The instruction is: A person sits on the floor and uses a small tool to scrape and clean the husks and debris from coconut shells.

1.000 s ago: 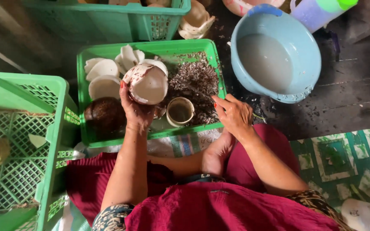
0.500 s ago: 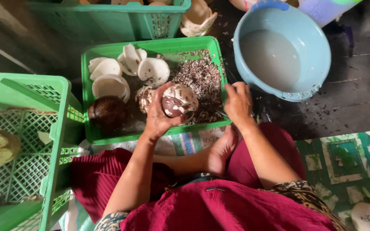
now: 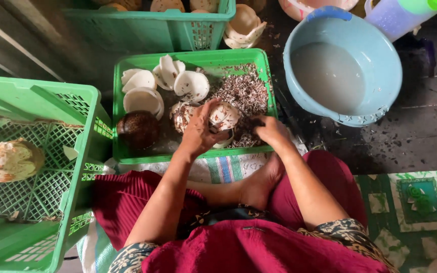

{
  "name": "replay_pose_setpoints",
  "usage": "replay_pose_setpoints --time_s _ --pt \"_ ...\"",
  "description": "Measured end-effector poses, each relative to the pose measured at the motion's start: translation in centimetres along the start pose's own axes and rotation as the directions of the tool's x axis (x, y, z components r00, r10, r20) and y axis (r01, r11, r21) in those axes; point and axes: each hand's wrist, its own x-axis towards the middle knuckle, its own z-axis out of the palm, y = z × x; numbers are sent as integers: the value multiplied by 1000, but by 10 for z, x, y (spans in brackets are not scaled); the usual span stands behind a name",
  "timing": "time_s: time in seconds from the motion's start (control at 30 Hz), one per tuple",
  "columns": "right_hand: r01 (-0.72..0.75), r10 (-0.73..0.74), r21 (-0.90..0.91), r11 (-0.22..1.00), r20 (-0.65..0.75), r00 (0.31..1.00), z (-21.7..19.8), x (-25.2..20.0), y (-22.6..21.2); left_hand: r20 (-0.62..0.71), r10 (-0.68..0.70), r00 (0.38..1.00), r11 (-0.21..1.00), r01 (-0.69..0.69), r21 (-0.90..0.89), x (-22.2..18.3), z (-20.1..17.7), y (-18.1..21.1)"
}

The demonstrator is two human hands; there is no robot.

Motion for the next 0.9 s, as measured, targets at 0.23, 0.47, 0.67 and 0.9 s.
replay_pose_setpoints --time_s 0.23,0.47,0.67,0.9 --pt "319 -206 833 452 -251 946 -14 -49 -59 -85 -23 996 996 16 -87 -5 0 3" --pt "786 -498 282 550 -645 580 6 -54 -77 -102 -57 993 994 65 85 8 18 -2" --pt "812 -581 -45 581 -722 376 20 -30 -75 -155 -91 984 980 116 159 14 29 -12" --pt "777 -642 -182 602 -690 335 10 -69 -94 -201 -20 979 971 67 229 14 34 -15"
